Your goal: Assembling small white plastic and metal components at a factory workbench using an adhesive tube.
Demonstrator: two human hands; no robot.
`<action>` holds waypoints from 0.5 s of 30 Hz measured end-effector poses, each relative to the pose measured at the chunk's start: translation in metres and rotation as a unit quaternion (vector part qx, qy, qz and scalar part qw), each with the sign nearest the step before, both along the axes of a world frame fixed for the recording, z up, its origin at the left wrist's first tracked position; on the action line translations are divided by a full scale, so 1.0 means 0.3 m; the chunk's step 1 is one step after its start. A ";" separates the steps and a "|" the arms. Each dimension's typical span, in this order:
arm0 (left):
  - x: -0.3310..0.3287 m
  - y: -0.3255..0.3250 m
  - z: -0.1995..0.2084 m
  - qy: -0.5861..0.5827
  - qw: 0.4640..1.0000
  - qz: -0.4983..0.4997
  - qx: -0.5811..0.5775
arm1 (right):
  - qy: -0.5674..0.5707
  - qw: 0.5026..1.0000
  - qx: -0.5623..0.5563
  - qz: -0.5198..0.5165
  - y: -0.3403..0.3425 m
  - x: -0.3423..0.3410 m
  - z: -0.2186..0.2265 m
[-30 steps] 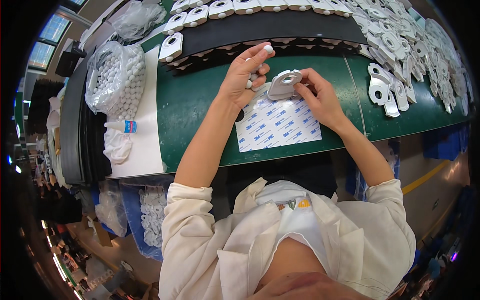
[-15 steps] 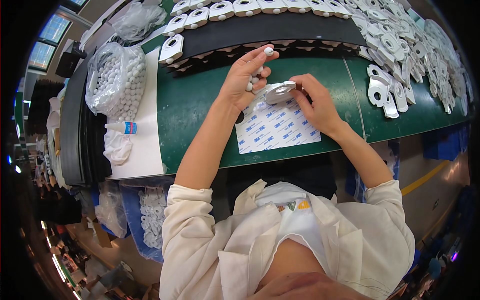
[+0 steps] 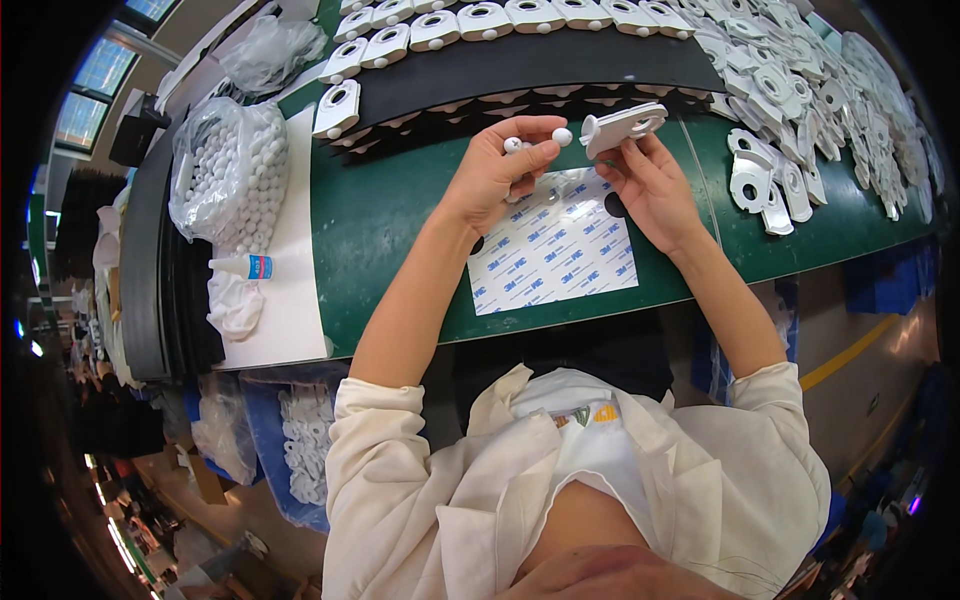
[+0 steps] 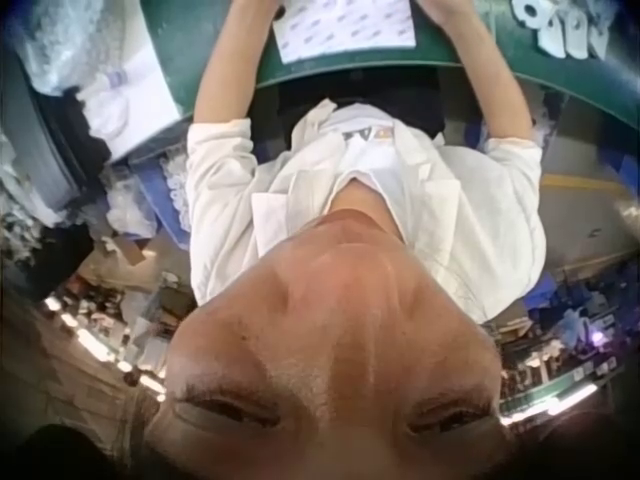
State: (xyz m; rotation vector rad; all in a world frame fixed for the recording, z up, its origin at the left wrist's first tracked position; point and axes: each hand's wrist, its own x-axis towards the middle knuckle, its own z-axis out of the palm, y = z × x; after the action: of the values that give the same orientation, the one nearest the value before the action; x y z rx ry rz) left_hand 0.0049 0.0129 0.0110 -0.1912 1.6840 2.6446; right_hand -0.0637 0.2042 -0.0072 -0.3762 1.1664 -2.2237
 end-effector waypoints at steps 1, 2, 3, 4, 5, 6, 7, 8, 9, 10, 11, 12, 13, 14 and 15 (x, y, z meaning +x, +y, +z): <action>0.002 0.000 0.002 0.000 1.000 0.001 0.000 | 0.000 1.000 0.000 0.001 -0.004 0.003 0.004; 0.001 0.001 0.002 -0.003 1.000 -0.002 -0.017 | -0.005 1.000 0.003 -0.003 -0.006 0.005 0.007; -0.001 0.003 0.002 -0.006 0.999 -0.005 -0.033 | -0.011 1.000 0.007 -0.007 -0.006 0.006 0.008; -0.001 0.005 0.003 -0.006 0.999 -0.006 -0.033 | -0.011 1.000 0.007 -0.007 -0.006 0.005 0.007; -0.001 0.009 0.004 -0.004 0.999 -0.009 -0.036 | -0.006 1.000 0.009 -0.005 -0.005 0.004 0.005; 0.000 0.012 0.005 -0.001 0.999 -0.012 -0.038 | -0.002 1.000 0.011 -0.004 -0.004 0.003 0.004; 0.000 0.012 0.006 -0.001 0.999 -0.013 -0.038 | -0.002 1.000 0.011 -0.004 -0.003 0.003 0.002; 0.001 0.011 0.007 -0.005 0.999 -0.010 -0.048 | -0.001 1.000 0.012 -0.006 -0.003 0.003 0.000; 0.002 0.011 0.008 -0.010 0.998 -0.006 -0.058 | -0.001 1.000 0.013 -0.007 -0.003 0.003 0.000; 0.002 0.014 0.011 -0.010 0.998 -0.007 -0.059 | -0.001 1.000 0.013 -0.008 -0.001 0.003 0.000; 0.003 0.016 0.015 -0.012 0.997 -0.001 -0.073 | 0.010 1.000 0.018 -0.005 0.000 0.003 0.000; 0.004 0.019 0.019 -0.013 0.996 0.005 -0.088 | 0.021 1.000 0.023 -0.003 0.001 0.003 0.000; 0.004 0.024 0.023 -0.013 0.996 0.005 -0.088 | 0.021 0.999 0.023 -0.003 -0.001 0.006 0.009; 0.004 0.029 0.027 -0.021 0.992 0.022 -0.120 | 0.026 0.999 0.040 -0.008 -0.006 0.014 0.024; 0.004 0.033 0.029 -0.028 0.987 0.039 -0.152 | 0.031 0.998 0.057 -0.013 -0.009 0.018 0.033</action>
State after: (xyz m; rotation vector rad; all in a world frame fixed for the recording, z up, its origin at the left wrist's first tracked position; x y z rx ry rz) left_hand 0.0060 0.0228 0.0198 -0.3349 2.0938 2.3901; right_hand -0.0582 0.2013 0.0026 -0.3861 1.3317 -2.1695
